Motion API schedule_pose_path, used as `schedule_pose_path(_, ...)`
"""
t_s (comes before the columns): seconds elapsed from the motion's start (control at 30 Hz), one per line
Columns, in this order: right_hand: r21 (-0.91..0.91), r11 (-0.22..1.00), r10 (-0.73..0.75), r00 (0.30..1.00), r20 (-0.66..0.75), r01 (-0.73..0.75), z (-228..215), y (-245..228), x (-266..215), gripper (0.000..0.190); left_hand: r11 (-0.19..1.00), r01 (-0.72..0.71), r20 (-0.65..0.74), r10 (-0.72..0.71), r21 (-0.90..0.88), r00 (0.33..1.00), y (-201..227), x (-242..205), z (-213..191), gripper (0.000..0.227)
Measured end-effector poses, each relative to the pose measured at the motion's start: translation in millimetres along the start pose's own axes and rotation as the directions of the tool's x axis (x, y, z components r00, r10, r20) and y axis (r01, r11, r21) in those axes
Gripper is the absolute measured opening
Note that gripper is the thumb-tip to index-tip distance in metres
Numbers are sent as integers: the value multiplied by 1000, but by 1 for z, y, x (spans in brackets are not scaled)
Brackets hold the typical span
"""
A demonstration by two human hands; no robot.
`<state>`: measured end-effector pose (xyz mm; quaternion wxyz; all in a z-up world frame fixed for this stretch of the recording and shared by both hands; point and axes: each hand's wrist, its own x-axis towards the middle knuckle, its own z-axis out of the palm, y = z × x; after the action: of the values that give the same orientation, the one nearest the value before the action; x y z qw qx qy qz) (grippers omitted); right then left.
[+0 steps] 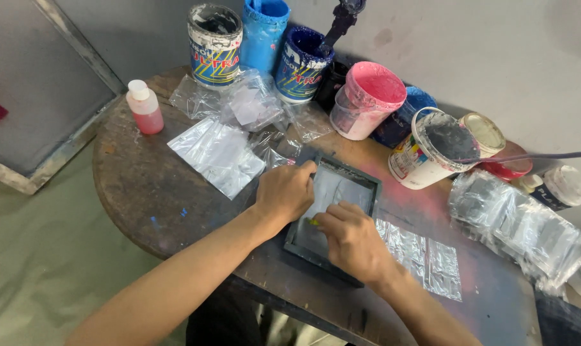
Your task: The person uses a yellow squeegee to spread white ink across a screen printing frame. They then press a clear plastic sheet onto the inked screen and lift it to transfer the ink. This process is repeated multiple times with different plastic sheets.
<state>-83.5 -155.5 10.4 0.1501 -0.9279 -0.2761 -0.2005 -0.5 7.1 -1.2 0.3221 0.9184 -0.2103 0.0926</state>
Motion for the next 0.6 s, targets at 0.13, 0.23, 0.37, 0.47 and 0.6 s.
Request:
schedule_pose_path(0.13,27,1000,-7,1000,22,6,-10,-13,-16,23,1000,1,-21,-1,3,1000,-6,1,11,25)
schedule_pose_path(0.23,142,984,-122,985,118,105,-25,-18,-21,31,998,-67,-89,68,13,994,-14,6,26,18)
schedule_pose_path(0.37,228,974,0,1000,31,-7,-41,-9,-10,21,999,-37,-31,38,29,999,-10,6,19,18)
schedule_pose_path(0.47,127,987,114,985,-127,-98,-44,29,5,6,1000,12,21,-13,28,1000,2,4,0,26)
schedule_pose_path(0.6,-55,981,172,966,-195,-186,-23,86,20,7,999,34,51,-35,10,998,6,0,-8,30)
